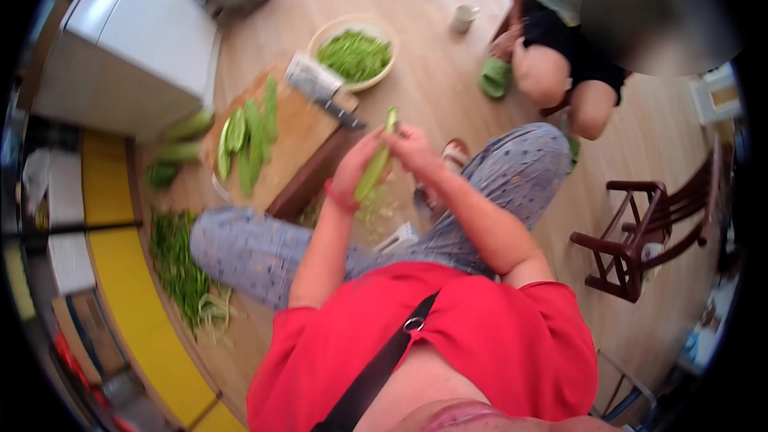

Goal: The person scrapes the skin off bitter melons with a knife and slices them into small pieces on a wooden cutting board while sitting on the floor.

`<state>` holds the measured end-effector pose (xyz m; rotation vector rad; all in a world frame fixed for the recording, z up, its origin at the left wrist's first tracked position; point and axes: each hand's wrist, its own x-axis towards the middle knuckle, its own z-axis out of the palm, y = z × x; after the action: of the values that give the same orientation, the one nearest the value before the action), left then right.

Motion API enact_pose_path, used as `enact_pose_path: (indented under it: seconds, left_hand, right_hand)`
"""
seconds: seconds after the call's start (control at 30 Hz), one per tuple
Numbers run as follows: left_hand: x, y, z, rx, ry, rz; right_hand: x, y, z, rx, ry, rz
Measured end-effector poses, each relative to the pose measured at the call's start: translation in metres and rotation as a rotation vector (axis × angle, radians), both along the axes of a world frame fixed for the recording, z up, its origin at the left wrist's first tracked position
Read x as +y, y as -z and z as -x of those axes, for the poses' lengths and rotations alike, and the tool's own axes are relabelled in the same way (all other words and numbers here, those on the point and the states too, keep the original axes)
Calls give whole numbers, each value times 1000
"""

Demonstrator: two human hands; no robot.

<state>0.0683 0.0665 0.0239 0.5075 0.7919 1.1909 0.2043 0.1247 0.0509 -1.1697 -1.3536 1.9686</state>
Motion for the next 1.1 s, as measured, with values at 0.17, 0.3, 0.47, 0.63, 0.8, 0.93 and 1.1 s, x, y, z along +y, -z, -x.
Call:
enact_pose_path:
  seconds: [0.17,0.3,0.47,0.63,0.8,0.93,1.1]
  left_hand:
    - [-12,-2,10,-346,16,-42]
    - [-8,2,18,-328,47,-57]
    - [-4,-3,13,-120,11,-4]
    - [-3,-2,12,25,-28,57]
    - [-6,-8,13,100,-24,64]
    - [-5,-9,12,122,-55,40]
    - [-7,5,11,97,-131,25]
  right_hand:
    - [2,24,5,-234,32,-502]
    - [8,16,2,-554,-83,-912]
    - [11,19,2,-602,-74,-1092]
    - [9,17,4,-712,-115,-1116]
    - [8,25,6,-721,-104,-1163]
    - [7,26,10,-721,-184,-1127]
    - [-11,27,16,-713,-302,-1112]
